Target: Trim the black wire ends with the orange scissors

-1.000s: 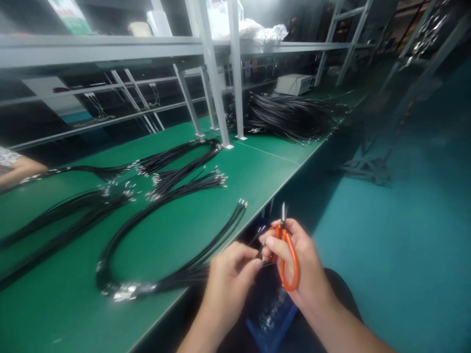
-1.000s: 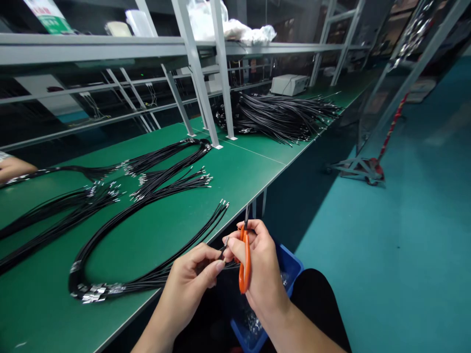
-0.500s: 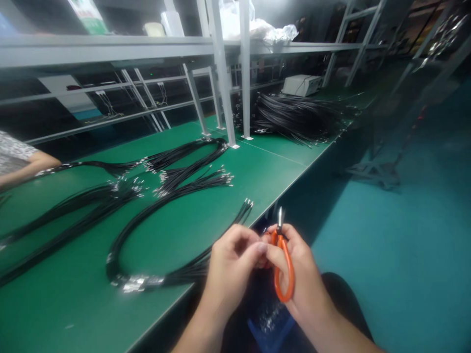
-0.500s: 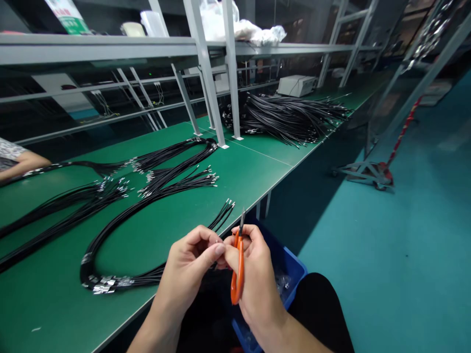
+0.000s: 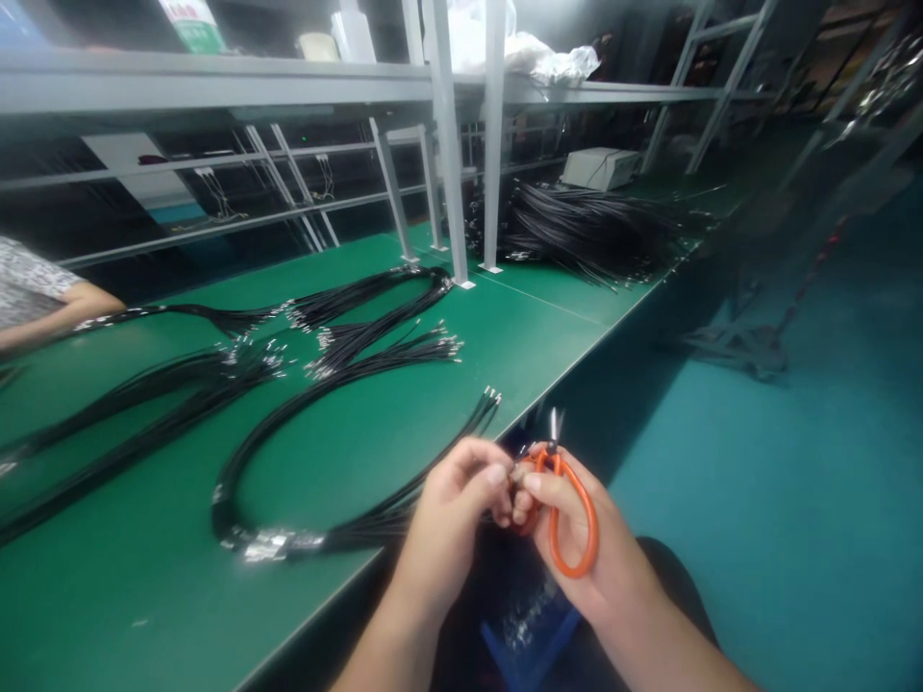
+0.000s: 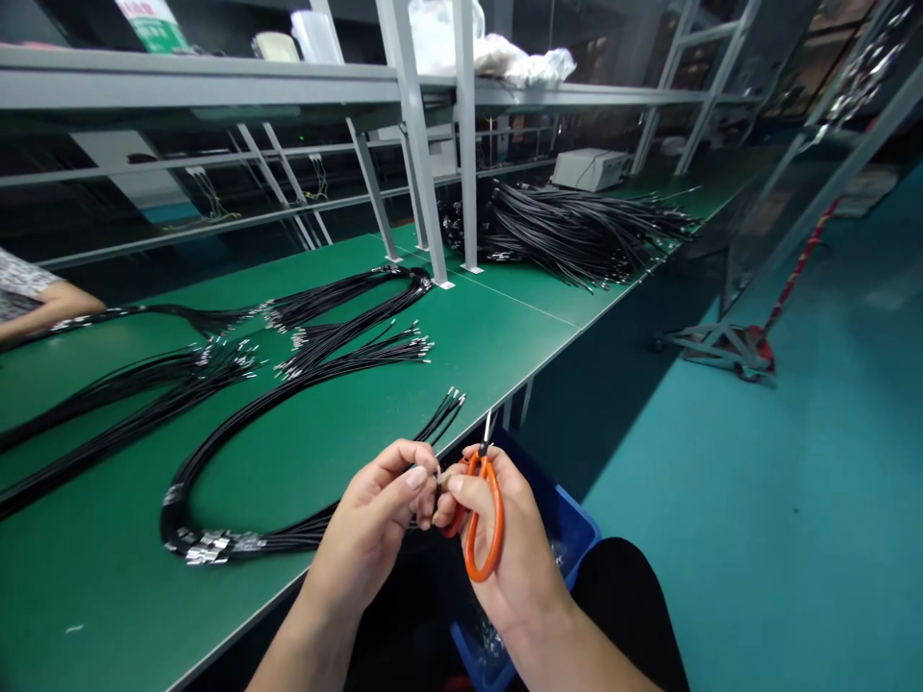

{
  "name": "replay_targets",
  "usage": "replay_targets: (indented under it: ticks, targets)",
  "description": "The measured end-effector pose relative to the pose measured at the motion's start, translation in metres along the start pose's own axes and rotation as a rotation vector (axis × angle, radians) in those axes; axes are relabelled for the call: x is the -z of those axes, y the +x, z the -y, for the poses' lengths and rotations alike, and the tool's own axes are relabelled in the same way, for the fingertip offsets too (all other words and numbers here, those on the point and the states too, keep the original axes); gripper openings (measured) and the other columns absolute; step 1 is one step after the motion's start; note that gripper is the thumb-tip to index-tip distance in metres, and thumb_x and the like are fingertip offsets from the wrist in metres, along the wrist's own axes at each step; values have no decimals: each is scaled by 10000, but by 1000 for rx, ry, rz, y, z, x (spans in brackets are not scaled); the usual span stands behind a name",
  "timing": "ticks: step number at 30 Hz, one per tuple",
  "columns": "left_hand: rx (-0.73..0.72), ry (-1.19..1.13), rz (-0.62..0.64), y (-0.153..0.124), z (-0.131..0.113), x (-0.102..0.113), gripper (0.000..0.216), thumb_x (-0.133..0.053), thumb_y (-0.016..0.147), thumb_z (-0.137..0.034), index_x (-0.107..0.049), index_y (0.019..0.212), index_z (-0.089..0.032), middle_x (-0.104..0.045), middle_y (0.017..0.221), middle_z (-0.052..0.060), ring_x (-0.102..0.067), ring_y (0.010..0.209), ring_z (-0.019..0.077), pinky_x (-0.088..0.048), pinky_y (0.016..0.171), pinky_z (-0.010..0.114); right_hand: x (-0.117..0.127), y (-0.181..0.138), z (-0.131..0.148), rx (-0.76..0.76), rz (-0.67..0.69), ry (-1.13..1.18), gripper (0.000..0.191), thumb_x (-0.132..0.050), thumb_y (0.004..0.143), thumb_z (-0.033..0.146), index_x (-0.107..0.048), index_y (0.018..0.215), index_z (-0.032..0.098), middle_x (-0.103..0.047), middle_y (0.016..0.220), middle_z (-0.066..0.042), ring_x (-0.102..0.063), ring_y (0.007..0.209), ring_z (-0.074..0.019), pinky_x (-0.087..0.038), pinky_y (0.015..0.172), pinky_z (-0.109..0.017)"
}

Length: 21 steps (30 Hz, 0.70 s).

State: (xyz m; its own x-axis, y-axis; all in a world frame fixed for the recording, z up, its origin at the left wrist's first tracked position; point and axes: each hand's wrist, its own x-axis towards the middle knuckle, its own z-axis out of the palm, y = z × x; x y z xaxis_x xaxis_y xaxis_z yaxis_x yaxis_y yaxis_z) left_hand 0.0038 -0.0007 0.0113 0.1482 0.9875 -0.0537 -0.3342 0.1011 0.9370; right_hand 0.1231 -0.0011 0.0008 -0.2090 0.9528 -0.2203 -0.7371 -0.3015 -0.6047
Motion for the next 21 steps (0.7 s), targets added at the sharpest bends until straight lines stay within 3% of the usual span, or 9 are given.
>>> replay_targets:
  ticks: [16, 21]
  targets:
    - [3, 21, -51, 4, 2, 3, 51, -579, 810, -184, -552, 787, -147, -504, 667, -27, -445, 567, 77, -377, 560, 206, -1, 3, -3, 25, 6, 8, 79, -604, 753, 91, -587, 744, 168, -601, 634, -3, -535, 573, -109, -423, 551, -211]
    - [29, 32, -10, 5, 2, 2, 86, -591, 792, -207, -533, 755, -156, -533, 685, -17, -465, 577, 85, -368, 557, 203, 0, 3, -4, 22, 5, 15, 95, -613, 747, 81, -594, 777, 169, -600, 634, 4, -538, 571, -103, -436, 570, -208]
